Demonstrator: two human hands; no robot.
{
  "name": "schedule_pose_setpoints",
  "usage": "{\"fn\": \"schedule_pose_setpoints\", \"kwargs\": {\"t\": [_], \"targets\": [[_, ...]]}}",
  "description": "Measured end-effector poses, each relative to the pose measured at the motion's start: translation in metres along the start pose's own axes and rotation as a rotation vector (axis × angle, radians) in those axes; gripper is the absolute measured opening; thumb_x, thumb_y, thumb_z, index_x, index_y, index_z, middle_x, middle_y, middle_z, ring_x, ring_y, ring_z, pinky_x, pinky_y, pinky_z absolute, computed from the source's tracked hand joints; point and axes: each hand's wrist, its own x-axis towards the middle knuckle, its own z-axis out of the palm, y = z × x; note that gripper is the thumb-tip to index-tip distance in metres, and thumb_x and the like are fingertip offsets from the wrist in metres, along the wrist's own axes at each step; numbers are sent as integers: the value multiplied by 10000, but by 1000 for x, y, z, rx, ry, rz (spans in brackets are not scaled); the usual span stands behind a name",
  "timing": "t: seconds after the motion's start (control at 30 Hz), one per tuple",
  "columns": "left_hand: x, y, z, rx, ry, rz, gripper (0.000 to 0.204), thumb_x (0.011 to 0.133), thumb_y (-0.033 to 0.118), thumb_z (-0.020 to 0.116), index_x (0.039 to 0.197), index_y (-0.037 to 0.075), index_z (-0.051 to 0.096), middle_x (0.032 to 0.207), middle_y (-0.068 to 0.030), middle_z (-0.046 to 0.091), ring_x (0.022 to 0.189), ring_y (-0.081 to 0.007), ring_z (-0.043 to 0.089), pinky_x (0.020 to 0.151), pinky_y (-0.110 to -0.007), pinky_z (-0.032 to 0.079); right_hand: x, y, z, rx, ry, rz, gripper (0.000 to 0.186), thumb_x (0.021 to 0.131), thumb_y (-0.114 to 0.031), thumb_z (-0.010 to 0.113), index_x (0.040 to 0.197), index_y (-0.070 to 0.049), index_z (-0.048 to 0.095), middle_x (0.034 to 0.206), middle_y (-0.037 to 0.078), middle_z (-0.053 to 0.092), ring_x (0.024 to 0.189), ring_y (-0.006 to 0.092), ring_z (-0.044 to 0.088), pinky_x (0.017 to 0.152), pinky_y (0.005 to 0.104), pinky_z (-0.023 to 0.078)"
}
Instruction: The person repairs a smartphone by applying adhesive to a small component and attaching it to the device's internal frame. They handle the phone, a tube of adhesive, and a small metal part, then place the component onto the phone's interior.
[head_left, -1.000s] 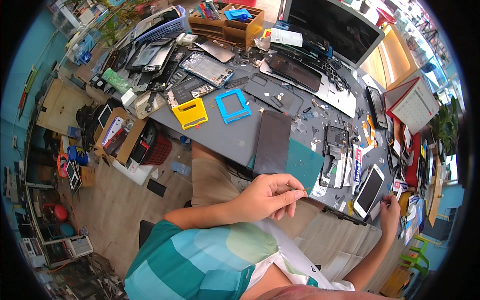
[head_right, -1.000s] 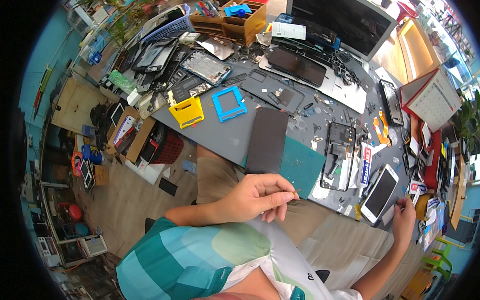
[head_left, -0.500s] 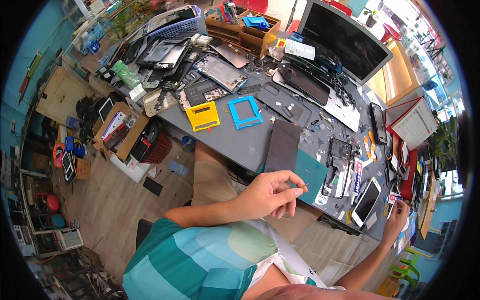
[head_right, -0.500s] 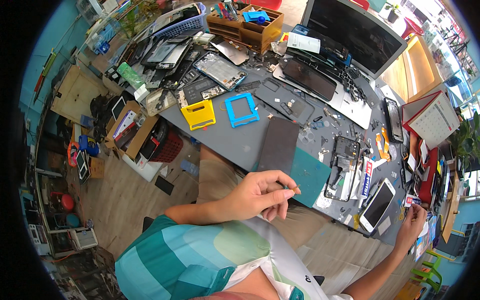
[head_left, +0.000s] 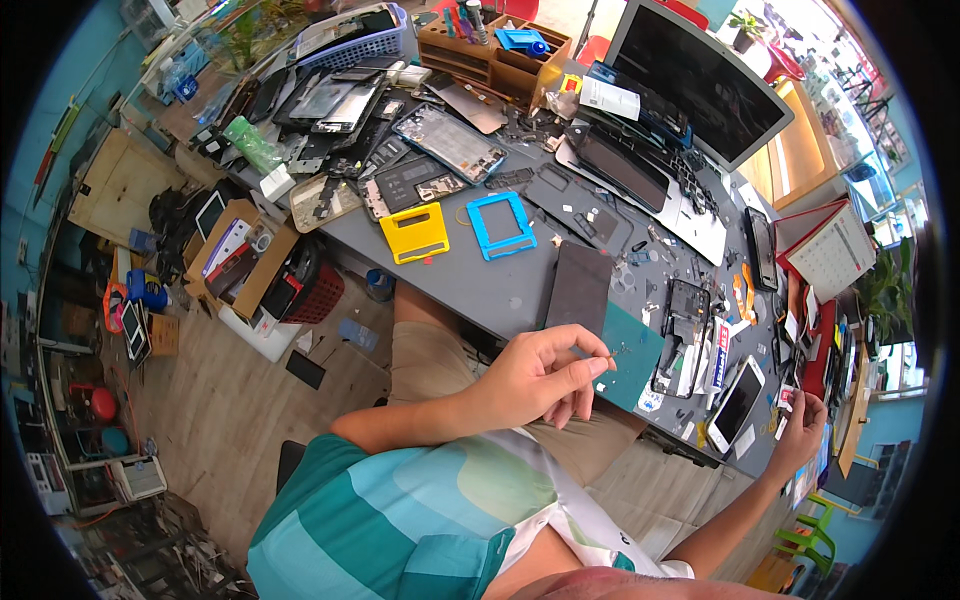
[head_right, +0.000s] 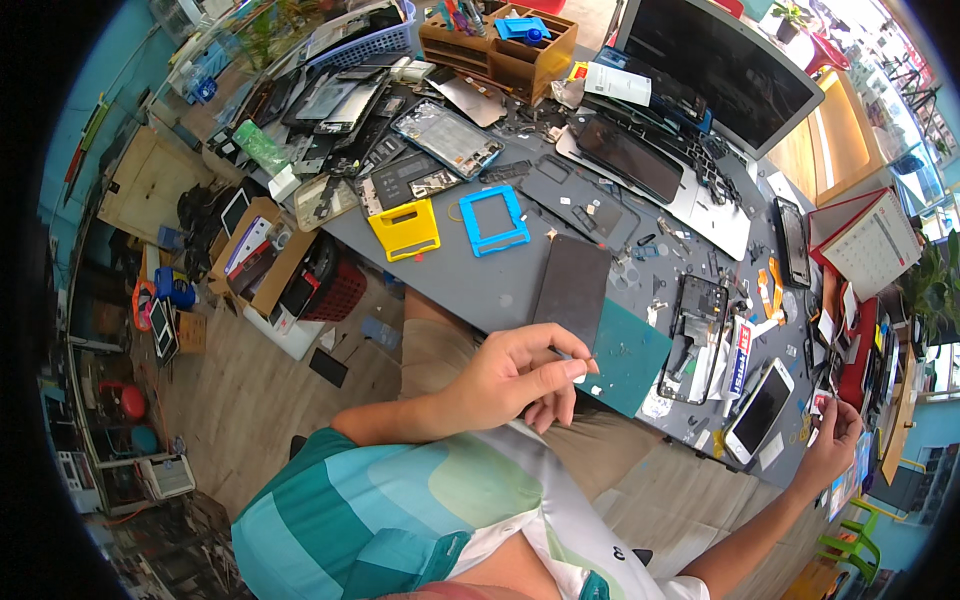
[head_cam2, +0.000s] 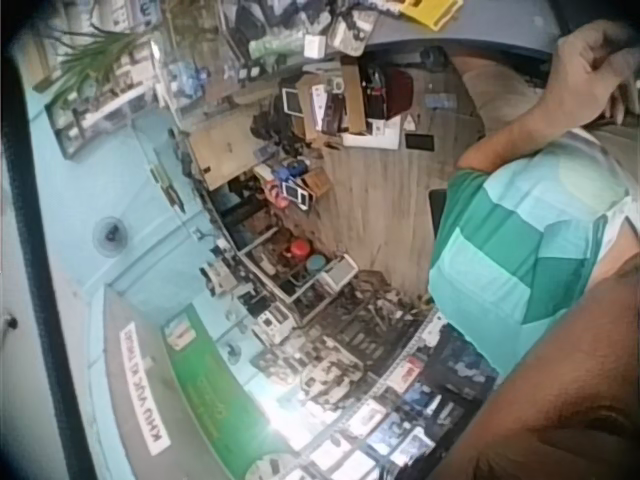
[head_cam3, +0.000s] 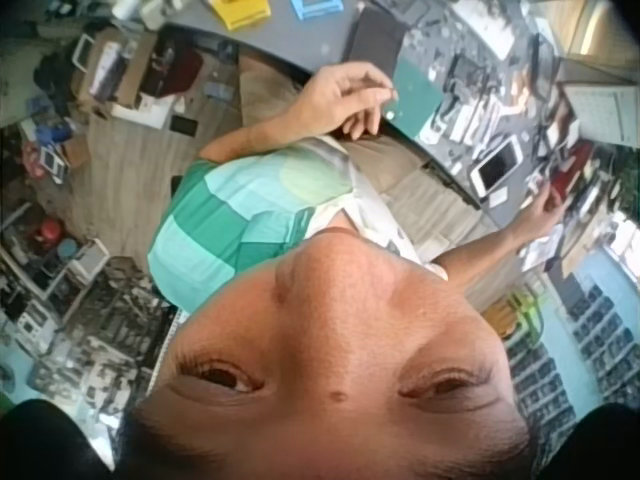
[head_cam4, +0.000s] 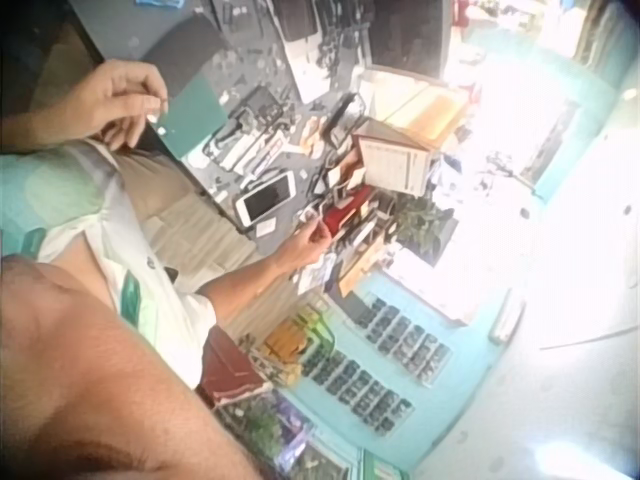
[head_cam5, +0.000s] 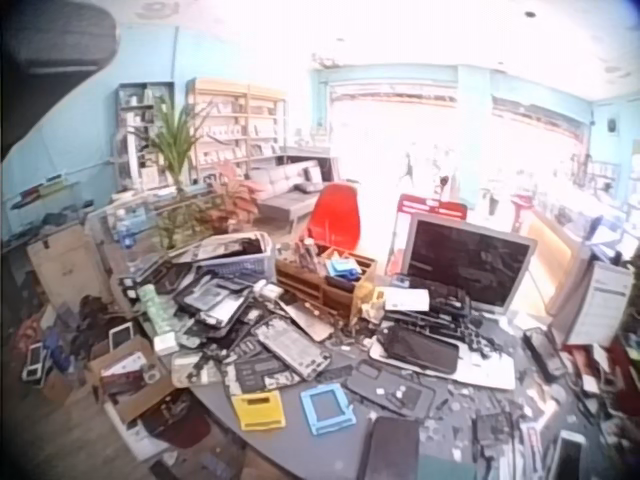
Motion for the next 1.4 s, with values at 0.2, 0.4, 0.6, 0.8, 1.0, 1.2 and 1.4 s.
{"fn": "schedule_pose_setpoints", "kwargs": {"t": [0.2,0.4,0.6,0.8,1.0,1.2,1.4], "targets": [[3,-2,-2,41,-10,34,209,1152,167,648,1262,-12,656,926,-119,781,656,-121,716,537,-261,545,-20,-44,17,248,3,45,354,1137,-158,687,1433,34,695,1169,126,806,1084,177,781,918,310,623],[5,-2,3,175,17,111,180,1139,135,662,1222,-22,692,974,-84,781,742,-108,750,585,-253,581,-47,-89,45,521,-133,177,261,1132,-104,655,1330,60,699,1139,166,802,1015,238,816,833,312,666],[10,-4,15,215,22,207,181,1130,97,666,1246,-31,719,954,-79,786,747,-94,743,597,-250,587,-91,-151,82,832,-400,177,151,1097,-17,619,1222,67,618,954,221,811,889,303,823,791,370,676],[8,-1,22,254,28,169,184,1121,57,663,1262,-36,738,909,-67,788,722,-86,722,610,-247,584,-124,-203,115,828,-497,99,143,1100,43,608,1238,75,627,983,221,824,1040,325,815,1010,422,616],[6,2,30,262,86,201,140,1089,-20,640,1191,-65,724,1023,-135,812,664,-104,705,568,-266,559,-137,-208,133,892,-584,-76,138,1079,80,648,1216,97,662,1003,208,825,1009,259,822,942,387,651],[10,0,33,225,93,227,124,1083,-24,642,1161,-61,731,1018,-134,814,634,-97,681,542,-273,536,-144,-206,134,876,-622,-78,128,1066,63,684,1189,100,680,1056,204,828,952,219,826,844,348,662],[12,-2,35,205,76,240,110,1092,32,699,1135,-58,747,839,-58,793,621,-27,631,535,-228,508,-152,-203,136,912,-619,-33,164,1035,97,706,1198,99,684,1071,195,829,918,212,829,796,316,648]]}}
